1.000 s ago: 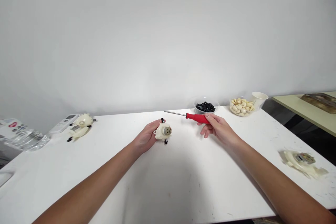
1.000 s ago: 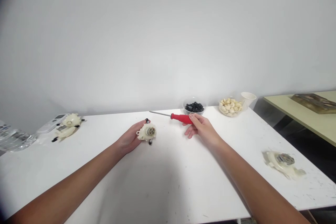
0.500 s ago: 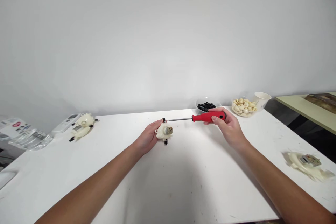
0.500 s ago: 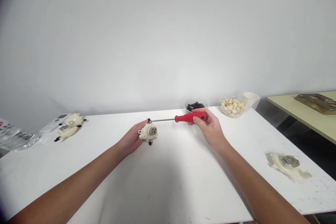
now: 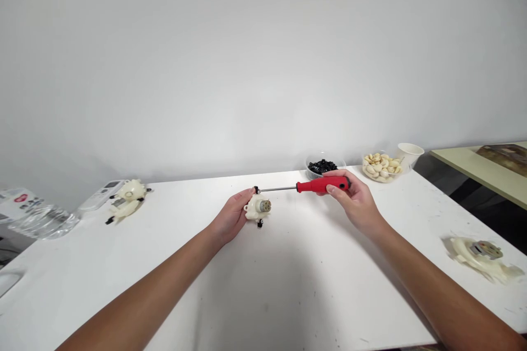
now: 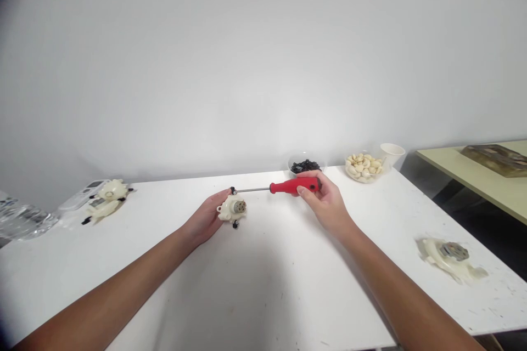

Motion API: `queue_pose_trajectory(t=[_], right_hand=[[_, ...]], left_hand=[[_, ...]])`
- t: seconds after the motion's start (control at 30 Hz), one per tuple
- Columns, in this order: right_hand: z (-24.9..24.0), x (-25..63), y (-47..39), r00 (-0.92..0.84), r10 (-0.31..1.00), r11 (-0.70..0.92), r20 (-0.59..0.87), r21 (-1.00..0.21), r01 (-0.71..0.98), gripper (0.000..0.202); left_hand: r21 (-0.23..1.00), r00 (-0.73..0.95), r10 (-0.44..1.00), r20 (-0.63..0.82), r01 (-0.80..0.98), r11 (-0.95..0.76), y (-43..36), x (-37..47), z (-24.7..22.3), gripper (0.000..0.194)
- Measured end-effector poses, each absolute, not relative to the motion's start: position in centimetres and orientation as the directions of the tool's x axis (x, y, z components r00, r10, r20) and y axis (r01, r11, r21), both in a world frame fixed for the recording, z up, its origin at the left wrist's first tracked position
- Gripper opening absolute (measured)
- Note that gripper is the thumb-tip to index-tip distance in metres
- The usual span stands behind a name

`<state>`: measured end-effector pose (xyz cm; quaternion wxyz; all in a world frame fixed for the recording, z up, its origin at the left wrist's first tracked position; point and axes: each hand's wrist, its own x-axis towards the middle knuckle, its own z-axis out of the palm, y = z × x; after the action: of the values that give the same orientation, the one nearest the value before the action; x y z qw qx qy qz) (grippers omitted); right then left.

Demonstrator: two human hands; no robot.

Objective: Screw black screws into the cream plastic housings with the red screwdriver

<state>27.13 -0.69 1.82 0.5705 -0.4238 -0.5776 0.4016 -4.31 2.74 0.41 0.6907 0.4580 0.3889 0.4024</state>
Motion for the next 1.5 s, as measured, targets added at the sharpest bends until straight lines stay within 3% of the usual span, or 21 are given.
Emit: queue_pose_trajectory(t=[0.47, 0.77, 1.0, 1.2, 1.4, 1.5], right_hand=[[1.7, 27.2, -0.7, 0.005, 0.941, 0.337, 0.338, -0.940, 0.060, 0.036], [1.8, 27.2, -1.5, 0.026, 0.923, 0.344, 0.384, -0.854, 0.389, 0.029], [1.5, 27.7, -1.1, -0.092, 0.944, 0.331, 0.318, -0.917, 0.224, 0.020], [1.2, 27.6, -0.8, 0.036, 0.976, 0.180, 0.213, -0.896, 0.405, 0.046], [1.5, 27.5, -0.7, -0.103, 0.984, 0.159, 0.148, -0.981, 0.113, 0.026], [1.4, 27.5, -0.7, -0.030, 0.992, 0.129, 0.125, -0.958, 0.256, 0.040]], left_hand=[[0.942, 0.365, 0.913, -0.182, -0.203, 0.269, 2.9, -4.3, 0.2, 0.037], [0.954, 0.327, 0.937, -0.125, -0.220, 0.204, 2.8, -4.2, -0.3, 0.034], [0.960, 0.304, 0.949, -0.089, -0.228, 0.163, 2.7, -4.0, -0.4, 0.033], [0.959, 0.288, 0.953, -0.089, -0.234, 0.161, 2.8, -4.1, -0.7, 0.034], [0.955, 0.298, 0.951, -0.081, -0.251, 0.159, 2.7, -4.1, -0.4, 0.032], [0.954, 0.272, 0.958, -0.090, -0.254, 0.162, 2.8, -4.1, -0.5, 0.032]])
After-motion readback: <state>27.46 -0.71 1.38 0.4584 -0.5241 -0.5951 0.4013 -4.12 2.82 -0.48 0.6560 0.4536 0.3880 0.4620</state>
